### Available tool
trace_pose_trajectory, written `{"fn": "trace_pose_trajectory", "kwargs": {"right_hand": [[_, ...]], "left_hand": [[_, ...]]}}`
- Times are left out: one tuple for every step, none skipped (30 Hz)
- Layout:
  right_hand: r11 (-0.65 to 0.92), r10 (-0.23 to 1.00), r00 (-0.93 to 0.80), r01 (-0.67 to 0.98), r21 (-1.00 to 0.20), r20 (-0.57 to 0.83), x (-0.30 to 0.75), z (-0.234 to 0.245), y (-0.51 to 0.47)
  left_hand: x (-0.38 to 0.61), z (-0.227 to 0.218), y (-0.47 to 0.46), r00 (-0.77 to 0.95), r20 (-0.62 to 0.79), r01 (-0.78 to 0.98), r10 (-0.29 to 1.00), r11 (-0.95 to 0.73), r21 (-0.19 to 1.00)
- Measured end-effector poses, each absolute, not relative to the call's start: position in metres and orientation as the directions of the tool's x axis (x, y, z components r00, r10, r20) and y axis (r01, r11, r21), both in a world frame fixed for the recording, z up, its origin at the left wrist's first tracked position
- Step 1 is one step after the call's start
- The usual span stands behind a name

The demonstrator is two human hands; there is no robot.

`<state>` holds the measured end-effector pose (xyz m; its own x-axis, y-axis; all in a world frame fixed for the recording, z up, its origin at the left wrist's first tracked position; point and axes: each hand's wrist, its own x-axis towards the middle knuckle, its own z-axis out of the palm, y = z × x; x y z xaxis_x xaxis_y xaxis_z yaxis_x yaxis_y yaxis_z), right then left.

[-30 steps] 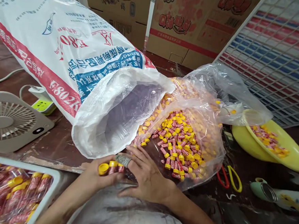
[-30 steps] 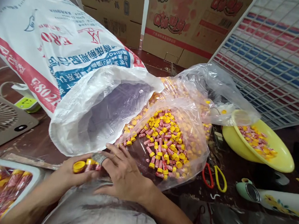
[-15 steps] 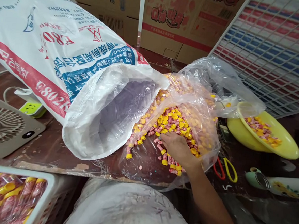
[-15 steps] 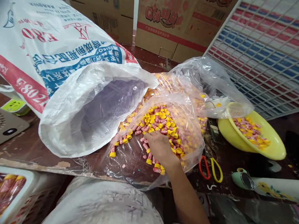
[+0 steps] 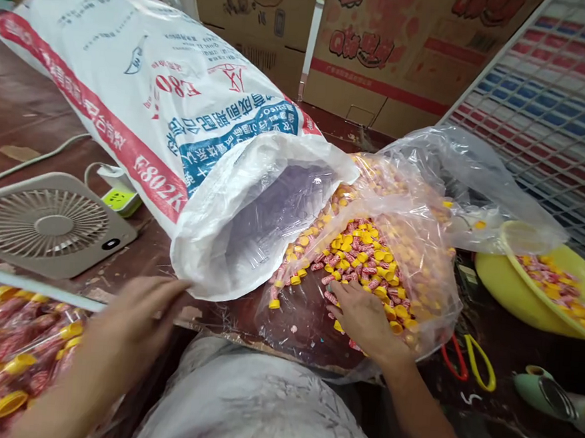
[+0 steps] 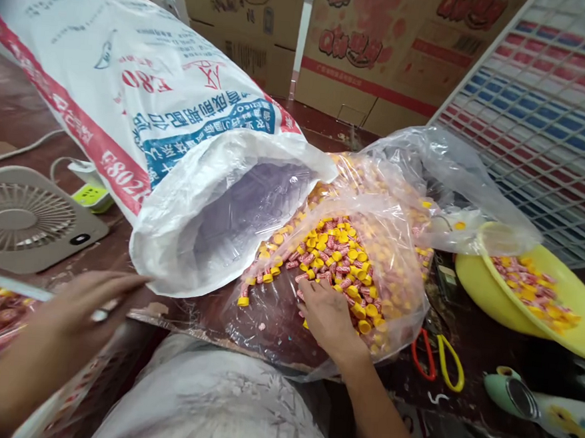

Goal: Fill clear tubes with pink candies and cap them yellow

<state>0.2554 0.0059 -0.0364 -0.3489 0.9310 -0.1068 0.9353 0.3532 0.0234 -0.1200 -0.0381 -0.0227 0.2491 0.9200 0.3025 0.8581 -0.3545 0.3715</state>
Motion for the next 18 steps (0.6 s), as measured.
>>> {"fn": "trace_pose_trajectory", "kwargs": {"right_hand": [[0.367,0.927,-0.365,0.930,0.010,-0.083,0.255,-0.040,0.005],[0.372,0.927,-0.372,0.928,-0.008,-0.053,0.255,-0.044,0.004],[0.366,0.930,-0.366,0.930,-0.030,-0.017,0.255,-0.046,0.003],[0.354,0.935,-0.353,0.933,-0.059,0.023,0.256,-0.048,0.003],[0.344,0.939,-0.338,0.934,-0.096,0.066,0.258,-0.048,0.002],[0.340,0.939,-0.326,0.929,-0.145,0.111,0.259,-0.048,0.001],[0.342,0.936,-0.314,0.916,-0.208,0.157,0.260,-0.047,0.001],[0.343,0.935,-0.295,0.895,-0.284,0.199,0.261,-0.046,0.000],[0.340,0.936,-0.271,0.862,-0.376,0.226,0.260,-0.044,0.000],[0.329,0.941,-0.242,0.816,-0.475,0.235,0.258,-0.042,0.000],[0.311,0.949,-0.212,0.761,-0.570,0.235,0.256,-0.040,0.000],[0.297,0.954,-0.185,0.701,-0.649,0.237,0.252,-0.037,0.001],[0.295,0.955,-0.170,0.643,-0.707,0.243,0.247,-0.035,0.001],[0.307,0.951,-0.161,0.591,-0.746,0.263,0.241,-0.033,0.002],[0.323,0.945,-0.146,0.545,-0.774,0.292,0.234,-0.031,0.002],[0.338,0.939,-0.122,0.498,-0.798,0.321,0.228,-0.030,0.002],[0.342,0.937,-0.095,0.451,-0.825,0.336,0.221,-0.029,0.002],[0.338,0.937,-0.068,0.406,-0.849,0.341,0.214,-0.029,0.002]], "left_hand": [[-0.105,-0.029,-0.025,0.297,0.260,0.870,0.919,-0.373,0.323],[-0.088,-0.034,-0.011,0.344,0.187,0.883,0.920,-0.385,0.270],[-0.071,-0.038,0.004,0.387,0.089,0.891,0.918,-0.397,0.219],[-0.056,-0.039,0.018,0.387,0.006,0.909,0.922,-0.382,0.168],[-0.043,-0.040,0.031,0.379,-0.032,0.918,0.925,-0.371,0.139],[-0.034,-0.040,0.042,0.366,-0.057,0.926,0.929,-0.358,0.118],[-0.028,-0.039,0.052,0.358,-0.060,0.930,0.932,-0.351,0.111],[-0.026,-0.039,0.060,0.356,-0.054,0.931,0.933,-0.348,0.112],[-0.026,-0.039,0.065,0.357,-0.054,0.930,0.932,-0.350,0.112],[-0.027,-0.039,0.069,0.362,-0.053,0.928,0.931,-0.354,0.114],[-0.030,-0.040,0.071,0.371,-0.050,0.924,0.927,-0.364,0.119],[-0.034,-0.040,0.071,0.386,-0.046,0.918,0.921,-0.378,0.122],[-0.037,-0.041,0.069,0.402,-0.039,0.909,0.915,-0.394,0.134],[-0.039,-0.041,0.065,0.417,-0.024,0.897,0.908,-0.408,0.170],[-0.041,-0.040,0.059,0.426,0.001,0.879,0.905,-0.414,0.237],[-0.041,-0.039,0.052,0.425,0.034,0.847,0.905,-0.410,0.338],[-0.040,-0.037,0.044,0.413,0.067,0.795,0.908,-0.395,0.461],[-0.038,-0.033,0.036,0.396,0.083,0.723,0.914,-0.367,0.585]]}}
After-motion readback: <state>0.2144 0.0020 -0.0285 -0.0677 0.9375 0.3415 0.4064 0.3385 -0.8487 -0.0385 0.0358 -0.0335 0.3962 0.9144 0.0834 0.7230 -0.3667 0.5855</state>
